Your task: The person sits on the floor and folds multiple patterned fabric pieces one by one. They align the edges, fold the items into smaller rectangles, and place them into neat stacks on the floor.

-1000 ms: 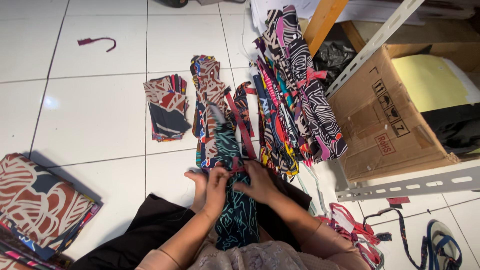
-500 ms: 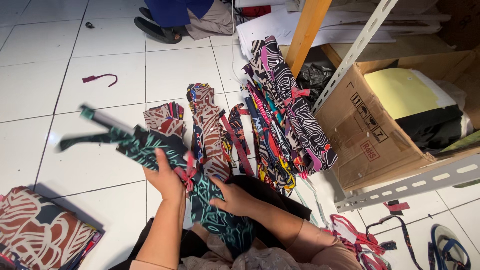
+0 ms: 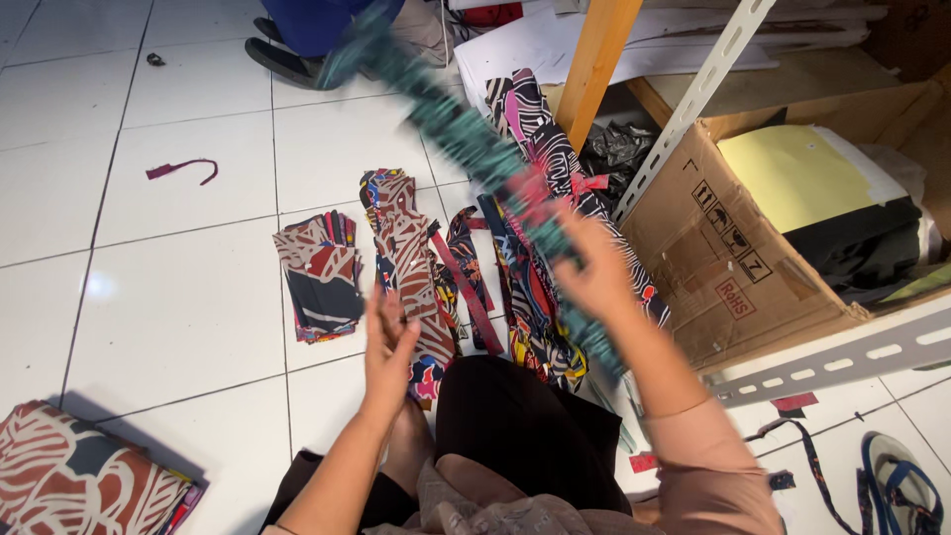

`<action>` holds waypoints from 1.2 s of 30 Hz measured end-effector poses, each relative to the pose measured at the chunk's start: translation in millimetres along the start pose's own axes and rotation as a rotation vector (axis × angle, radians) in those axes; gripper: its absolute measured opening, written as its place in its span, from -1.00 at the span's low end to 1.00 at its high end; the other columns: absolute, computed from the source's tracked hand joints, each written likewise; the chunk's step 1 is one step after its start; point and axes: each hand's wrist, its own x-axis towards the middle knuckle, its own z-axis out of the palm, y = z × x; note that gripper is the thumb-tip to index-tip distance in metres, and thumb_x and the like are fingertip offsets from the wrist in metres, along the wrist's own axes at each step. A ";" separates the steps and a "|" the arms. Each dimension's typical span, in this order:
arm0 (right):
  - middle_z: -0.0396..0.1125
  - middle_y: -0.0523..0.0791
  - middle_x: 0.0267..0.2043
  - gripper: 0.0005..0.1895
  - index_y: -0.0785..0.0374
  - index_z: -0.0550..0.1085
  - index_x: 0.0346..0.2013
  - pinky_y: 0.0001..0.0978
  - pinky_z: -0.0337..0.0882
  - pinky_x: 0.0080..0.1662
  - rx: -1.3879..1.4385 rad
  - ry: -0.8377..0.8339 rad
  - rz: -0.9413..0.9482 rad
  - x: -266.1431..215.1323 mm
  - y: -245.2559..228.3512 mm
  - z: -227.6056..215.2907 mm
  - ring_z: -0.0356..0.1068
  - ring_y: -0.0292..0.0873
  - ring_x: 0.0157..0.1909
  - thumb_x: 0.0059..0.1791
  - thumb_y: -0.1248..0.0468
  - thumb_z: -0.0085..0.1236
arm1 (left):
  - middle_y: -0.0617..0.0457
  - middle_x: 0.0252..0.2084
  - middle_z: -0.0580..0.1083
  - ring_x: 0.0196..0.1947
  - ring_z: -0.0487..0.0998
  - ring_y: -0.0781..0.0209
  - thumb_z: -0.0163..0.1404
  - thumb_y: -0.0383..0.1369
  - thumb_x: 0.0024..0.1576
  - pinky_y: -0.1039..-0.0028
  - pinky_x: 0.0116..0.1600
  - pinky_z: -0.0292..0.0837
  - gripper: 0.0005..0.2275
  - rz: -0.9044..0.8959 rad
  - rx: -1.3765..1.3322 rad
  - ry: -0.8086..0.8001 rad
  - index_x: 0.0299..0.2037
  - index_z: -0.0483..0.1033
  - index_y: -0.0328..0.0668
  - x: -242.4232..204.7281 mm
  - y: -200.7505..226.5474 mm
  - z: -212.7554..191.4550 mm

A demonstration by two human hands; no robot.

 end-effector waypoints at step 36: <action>-0.28 0.05 0.60 -0.06 -0.32 0.29 0.34 0.33 -0.04 0.32 -0.414 -0.404 0.564 63.7 151.8 60.8 -0.19 0.18 0.56 -0.29 -0.28 0.42 | 0.01 0.16 0.56 0.21 0.52 0.24 0.04 -0.46 0.18 0.45 0.31 0.31 -0.64 -0.536 0.427 -0.079 0.21 0.47 -0.24 -137.3 -130.6 -219.7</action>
